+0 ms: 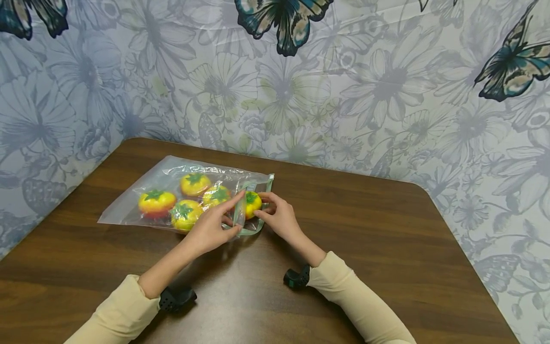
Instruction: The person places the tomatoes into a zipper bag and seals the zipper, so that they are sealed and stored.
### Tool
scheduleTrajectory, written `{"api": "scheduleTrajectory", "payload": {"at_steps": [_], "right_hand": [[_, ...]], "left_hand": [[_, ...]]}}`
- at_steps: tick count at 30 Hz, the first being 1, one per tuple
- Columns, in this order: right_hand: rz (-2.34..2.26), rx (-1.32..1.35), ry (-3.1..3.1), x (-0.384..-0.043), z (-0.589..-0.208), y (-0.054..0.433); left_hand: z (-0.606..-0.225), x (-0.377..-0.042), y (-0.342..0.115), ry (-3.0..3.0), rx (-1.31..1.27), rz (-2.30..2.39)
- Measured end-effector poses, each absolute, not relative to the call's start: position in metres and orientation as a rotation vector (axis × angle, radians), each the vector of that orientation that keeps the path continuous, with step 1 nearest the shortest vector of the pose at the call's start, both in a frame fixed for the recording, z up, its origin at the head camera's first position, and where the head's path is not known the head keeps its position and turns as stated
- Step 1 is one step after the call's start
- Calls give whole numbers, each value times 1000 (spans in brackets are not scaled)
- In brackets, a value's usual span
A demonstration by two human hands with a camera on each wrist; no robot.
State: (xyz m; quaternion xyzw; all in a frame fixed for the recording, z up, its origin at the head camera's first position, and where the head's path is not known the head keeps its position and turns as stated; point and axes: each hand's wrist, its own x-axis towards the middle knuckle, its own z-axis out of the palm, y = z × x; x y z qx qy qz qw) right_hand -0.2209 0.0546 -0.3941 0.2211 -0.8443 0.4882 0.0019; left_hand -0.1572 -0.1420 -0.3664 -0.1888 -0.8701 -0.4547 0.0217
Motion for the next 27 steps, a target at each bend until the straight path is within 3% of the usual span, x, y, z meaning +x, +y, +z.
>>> {"api": "scheduleTrajectory", "payload": {"at_steps": [17, 27], "right_hand": [[1784, 734, -2621, -211, -396, 38], [1947, 748, -2662, -190, -366, 31]], "left_hand": [[-365, -155, -141, -2705, -590, -1367], [-366, -154, -141, -2707, -600, -1371]]}}
